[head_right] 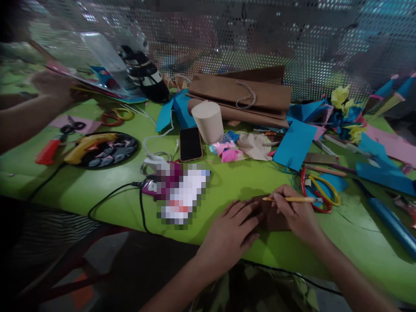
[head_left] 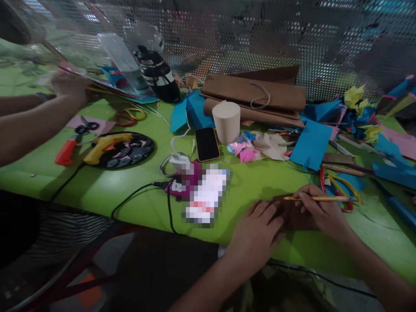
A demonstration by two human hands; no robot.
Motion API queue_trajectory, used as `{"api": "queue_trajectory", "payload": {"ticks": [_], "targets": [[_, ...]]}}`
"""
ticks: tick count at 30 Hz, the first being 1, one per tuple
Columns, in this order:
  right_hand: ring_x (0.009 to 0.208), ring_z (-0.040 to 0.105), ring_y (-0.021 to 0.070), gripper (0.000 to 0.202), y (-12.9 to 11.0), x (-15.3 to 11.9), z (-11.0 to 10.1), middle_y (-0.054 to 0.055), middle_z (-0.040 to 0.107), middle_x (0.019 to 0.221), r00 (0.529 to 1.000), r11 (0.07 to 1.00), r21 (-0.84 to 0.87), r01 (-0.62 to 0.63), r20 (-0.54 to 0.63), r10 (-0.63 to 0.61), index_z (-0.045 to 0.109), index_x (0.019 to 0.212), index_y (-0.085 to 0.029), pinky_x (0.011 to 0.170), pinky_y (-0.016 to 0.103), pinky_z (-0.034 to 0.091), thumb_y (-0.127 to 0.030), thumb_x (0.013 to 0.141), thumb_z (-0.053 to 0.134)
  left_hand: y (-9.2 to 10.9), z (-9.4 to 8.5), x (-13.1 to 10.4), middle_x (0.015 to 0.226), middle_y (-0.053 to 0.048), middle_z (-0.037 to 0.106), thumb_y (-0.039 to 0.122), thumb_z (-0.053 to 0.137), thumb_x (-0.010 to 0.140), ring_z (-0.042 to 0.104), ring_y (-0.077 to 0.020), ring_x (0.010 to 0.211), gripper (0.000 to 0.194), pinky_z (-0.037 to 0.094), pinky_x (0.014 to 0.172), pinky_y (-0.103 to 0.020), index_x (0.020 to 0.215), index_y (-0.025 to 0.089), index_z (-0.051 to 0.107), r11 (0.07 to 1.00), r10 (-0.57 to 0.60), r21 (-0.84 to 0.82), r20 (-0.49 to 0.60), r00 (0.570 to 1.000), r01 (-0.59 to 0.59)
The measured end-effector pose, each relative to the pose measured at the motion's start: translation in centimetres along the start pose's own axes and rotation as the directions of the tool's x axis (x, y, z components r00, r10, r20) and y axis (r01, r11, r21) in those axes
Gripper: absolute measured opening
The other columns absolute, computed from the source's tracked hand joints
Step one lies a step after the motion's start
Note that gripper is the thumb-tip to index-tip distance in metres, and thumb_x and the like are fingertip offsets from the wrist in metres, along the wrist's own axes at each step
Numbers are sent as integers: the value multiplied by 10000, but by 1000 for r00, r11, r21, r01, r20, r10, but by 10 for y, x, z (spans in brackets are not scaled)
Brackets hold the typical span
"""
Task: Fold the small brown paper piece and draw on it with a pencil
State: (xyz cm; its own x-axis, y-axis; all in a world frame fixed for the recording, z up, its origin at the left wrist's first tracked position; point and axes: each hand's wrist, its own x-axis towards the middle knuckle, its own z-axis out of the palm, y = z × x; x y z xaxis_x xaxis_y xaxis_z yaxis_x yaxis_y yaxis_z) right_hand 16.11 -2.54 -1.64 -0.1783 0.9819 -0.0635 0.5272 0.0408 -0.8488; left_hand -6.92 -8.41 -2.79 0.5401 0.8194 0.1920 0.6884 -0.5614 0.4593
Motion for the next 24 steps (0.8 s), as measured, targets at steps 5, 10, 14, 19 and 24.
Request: {"api": "queue_trajectory", "payload": {"ticks": [5, 10, 14, 19, 24], "targets": [[630, 585, 168, 305, 2, -8, -3, 0, 634, 718, 999, 998, -47, 28, 39, -26, 613, 842, -245, 583, 304, 450, -452, 1045, 516, 1, 0, 0, 1600, -33, 558, 353, 606, 1044, 465, -232, 1496, 491, 344, 1292, -461, 1508, 235, 496, 999, -30, -31, 24, 999, 30], [600, 522, 162, 327, 2, -19, -4, -10, 591, 683, 997, 998, -60, 21, 80, -16, 583, 805, -249, 544, 296, 392, -454, 1047, 503, 1, 0, 0, 1579, -62, 584, 281, 652, 1003, 483, -238, 1489, 434, 343, 1301, -452, 1415, 181, 560, 997, -44, -60, 24, 999, 45], [629, 512, 167, 342, 3, -28, -4, -13, 566, 698, 992, 999, -39, 3, 126, 2, 582, 818, -248, 574, 303, 392, -475, 1057, 492, 1, -1, 0, 1585, -62, 579, 238, 655, 983, 482, -251, 1493, 413, 335, 1308, -456, 1386, 180, 586, 997, -36, -73, 33, 999, 38], [657, 476, 172, 350, 6, -41, -5, -15, 531, 719, 989, 999, -47, -14, 144, 21, 590, 839, -244, 600, 312, 370, -486, 1068, 483, 0, -1, 0, 1582, -54, 580, 191, 655, 954, 466, -235, 1503, 444, 327, 1315, -434, 1393, 172, 588, 996, -33, -78, 28, 999, 35], [657, 447, 174, 348, 6, -52, -5, -21, 487, 712, 987, 999, -30, -20, 161, 24, 581, 856, -247, 600, 314, 347, -501, 1069, 476, -1, 0, 0, 1615, -57, 547, 185, 652, 939, 453, -240, 1513, 456, 327, 1317, -453, 1390, 165, 592, 997, -29, -69, 67, 997, 34]]}}
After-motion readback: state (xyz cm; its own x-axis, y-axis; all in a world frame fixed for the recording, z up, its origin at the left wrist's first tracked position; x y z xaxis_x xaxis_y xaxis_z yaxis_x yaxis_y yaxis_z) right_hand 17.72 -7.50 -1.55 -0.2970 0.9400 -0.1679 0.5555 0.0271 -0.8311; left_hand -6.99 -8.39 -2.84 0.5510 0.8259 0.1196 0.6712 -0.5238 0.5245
